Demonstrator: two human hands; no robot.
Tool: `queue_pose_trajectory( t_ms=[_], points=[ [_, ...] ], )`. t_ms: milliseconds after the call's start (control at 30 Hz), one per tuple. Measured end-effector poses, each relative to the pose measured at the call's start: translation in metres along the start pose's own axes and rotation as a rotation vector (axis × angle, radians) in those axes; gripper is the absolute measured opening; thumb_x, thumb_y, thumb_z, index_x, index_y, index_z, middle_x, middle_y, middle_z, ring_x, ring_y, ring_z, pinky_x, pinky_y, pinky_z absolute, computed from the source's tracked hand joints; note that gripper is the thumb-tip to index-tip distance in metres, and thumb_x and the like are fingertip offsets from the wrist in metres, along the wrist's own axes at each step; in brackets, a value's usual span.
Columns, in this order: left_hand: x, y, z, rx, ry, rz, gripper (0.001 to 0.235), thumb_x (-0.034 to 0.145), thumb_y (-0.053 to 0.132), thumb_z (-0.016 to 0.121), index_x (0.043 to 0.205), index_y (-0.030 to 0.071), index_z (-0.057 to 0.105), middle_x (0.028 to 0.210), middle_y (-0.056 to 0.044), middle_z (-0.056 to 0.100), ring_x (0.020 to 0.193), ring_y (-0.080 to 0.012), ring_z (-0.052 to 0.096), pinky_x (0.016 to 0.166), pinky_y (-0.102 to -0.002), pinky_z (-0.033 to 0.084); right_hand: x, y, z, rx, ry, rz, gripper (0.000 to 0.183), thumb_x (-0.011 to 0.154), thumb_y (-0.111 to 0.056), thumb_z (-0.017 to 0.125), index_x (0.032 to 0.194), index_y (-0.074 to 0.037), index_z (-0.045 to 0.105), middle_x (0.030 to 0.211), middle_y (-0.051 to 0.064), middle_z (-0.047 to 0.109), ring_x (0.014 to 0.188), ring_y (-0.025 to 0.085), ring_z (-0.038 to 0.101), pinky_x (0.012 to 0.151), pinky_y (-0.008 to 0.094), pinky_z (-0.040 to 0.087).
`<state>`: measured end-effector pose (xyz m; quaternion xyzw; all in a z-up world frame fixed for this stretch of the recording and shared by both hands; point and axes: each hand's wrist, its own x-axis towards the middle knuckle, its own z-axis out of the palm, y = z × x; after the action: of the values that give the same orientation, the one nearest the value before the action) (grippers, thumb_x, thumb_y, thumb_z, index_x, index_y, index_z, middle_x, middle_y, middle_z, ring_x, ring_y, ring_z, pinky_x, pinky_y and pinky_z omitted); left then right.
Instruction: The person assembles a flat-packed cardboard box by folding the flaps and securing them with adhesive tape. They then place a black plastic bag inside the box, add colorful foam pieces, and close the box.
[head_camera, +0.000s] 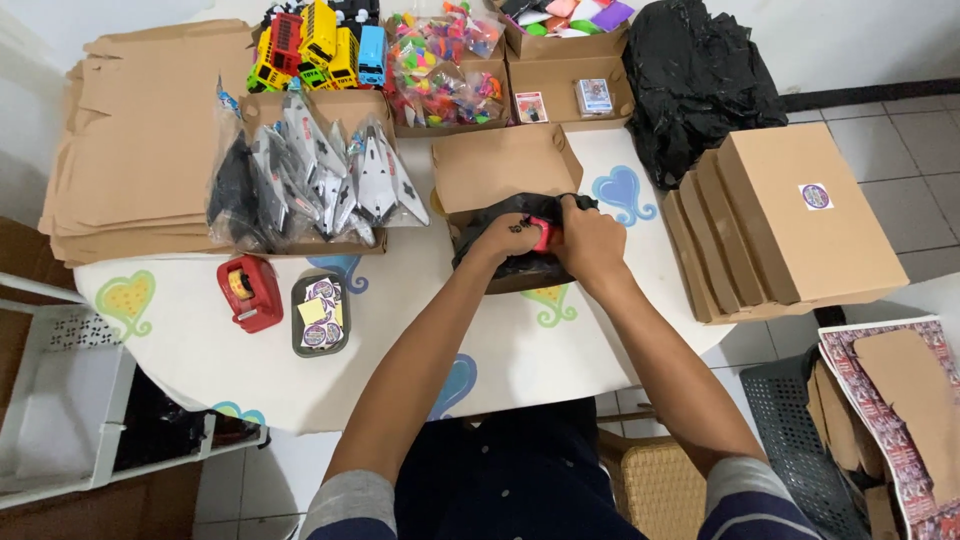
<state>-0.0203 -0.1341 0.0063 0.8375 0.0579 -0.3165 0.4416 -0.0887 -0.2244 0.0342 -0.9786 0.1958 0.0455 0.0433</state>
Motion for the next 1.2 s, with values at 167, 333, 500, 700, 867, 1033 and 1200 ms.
queue_pose_trajectory(
  t_ms=[167, 333, 500, 700, 867, 1033, 1200],
  points=[
    [0.023, -0.045, -0.023, -0.372, -0.255, 0.371, 0.051, 0.093, 0.022, 0.059, 0.131, -0.012, 0.061, 0.121, -0.028, 0.067, 0.118, -0.0350, 0.061, 0.105, -0.037, 0.047, 0.007, 0.003, 0.009, -0.061, -0.073, -0.009, 0.073, 0.083, -0.024, 0.078, 0.149, -0.008, 0.052, 0.112, 0.028, 0.073, 0.097, 0.045, 0.074, 0.077, 0.058, 0.060],
    [0.112, -0.075, -0.002, 0.188, -0.249, 0.575, 0.030, 0.086, 0.030, 0.057, 0.056, 0.025, 0.056, 0.047, 0.010, 0.053, 0.039, -0.0046, 0.038, 0.039, -0.022, 0.036, 0.007, 0.000, 0.004, -0.042, -0.072, 0.016, 0.070, 0.084, -0.023, 0.077, 0.148, -0.007, 0.052, 0.111, 0.027, 0.072, 0.099, 0.045, 0.073, 0.077, 0.058, 0.060],
    [0.082, -0.058, -0.007, 0.246, -0.113, 0.647, 0.039, 0.093, 0.030, 0.060, 0.057, 0.022, 0.046, 0.044, 0.003, 0.049, 0.035, -0.0023, 0.034, 0.035, -0.018, 0.027, 0.003, -0.005, -0.004, -0.026, -0.067, -0.009, 0.067, 0.086, -0.018, 0.076, 0.147, -0.002, 0.052, 0.112, 0.030, 0.072, 0.100, 0.046, 0.073, 0.079, 0.057, 0.060],
    [0.093, -0.019, -0.017, 0.399, -0.416, -0.038, 0.023, 0.102, 0.030, 0.058, 0.095, 0.009, 0.065, 0.085, -0.001, 0.061, 0.075, -0.0149, 0.051, 0.065, -0.028, 0.036, 0.007, -0.001, 0.003, -0.056, -0.073, -0.023, 0.070, 0.085, -0.017, 0.077, 0.148, -0.003, 0.051, 0.111, 0.030, 0.072, 0.098, 0.045, 0.073, 0.077, 0.058, 0.060],
    [0.100, -0.049, 0.001, 0.842, -0.493, 0.052, 0.032, 0.100, 0.040, 0.060, 0.117, 0.013, 0.066, 0.103, -0.007, 0.065, 0.089, -0.0175, 0.054, 0.075, -0.027, 0.041, 0.000, -0.004, -0.009, -0.032, -0.141, -0.058, 0.077, 0.083, -0.024, 0.079, 0.151, -0.005, 0.048, 0.116, 0.031, 0.070, 0.102, 0.048, 0.072, 0.080, 0.061, 0.059],
    [0.012, -0.045, -0.055, 0.597, -0.219, 0.688, 0.018, 0.089, 0.031, 0.060, 0.092, 0.014, 0.064, 0.077, -0.009, 0.064, 0.067, -0.0156, 0.054, 0.058, -0.025, 0.039, -0.023, -0.017, -0.056, 0.132, -0.158, -0.051, 0.069, 0.088, -0.021, 0.072, 0.151, -0.004, 0.049, 0.122, 0.034, 0.067, 0.110, 0.051, 0.068, 0.087, 0.062, 0.056],
    [-0.012, -0.023, -0.096, 0.570, -0.443, 0.783, 0.040, 0.087, 0.014, 0.045, 0.117, 0.015, 0.072, 0.082, -0.013, 0.072, 0.060, -0.0184, 0.063, 0.050, -0.026, 0.047, -0.031, -0.013, -0.074, 0.383, -0.069, -0.066, 0.057, 0.095, -0.014, 0.060, 0.149, 0.001, 0.050, 0.120, 0.036, 0.067, 0.109, 0.054, 0.067, 0.085, 0.062, 0.056]
  ],
)
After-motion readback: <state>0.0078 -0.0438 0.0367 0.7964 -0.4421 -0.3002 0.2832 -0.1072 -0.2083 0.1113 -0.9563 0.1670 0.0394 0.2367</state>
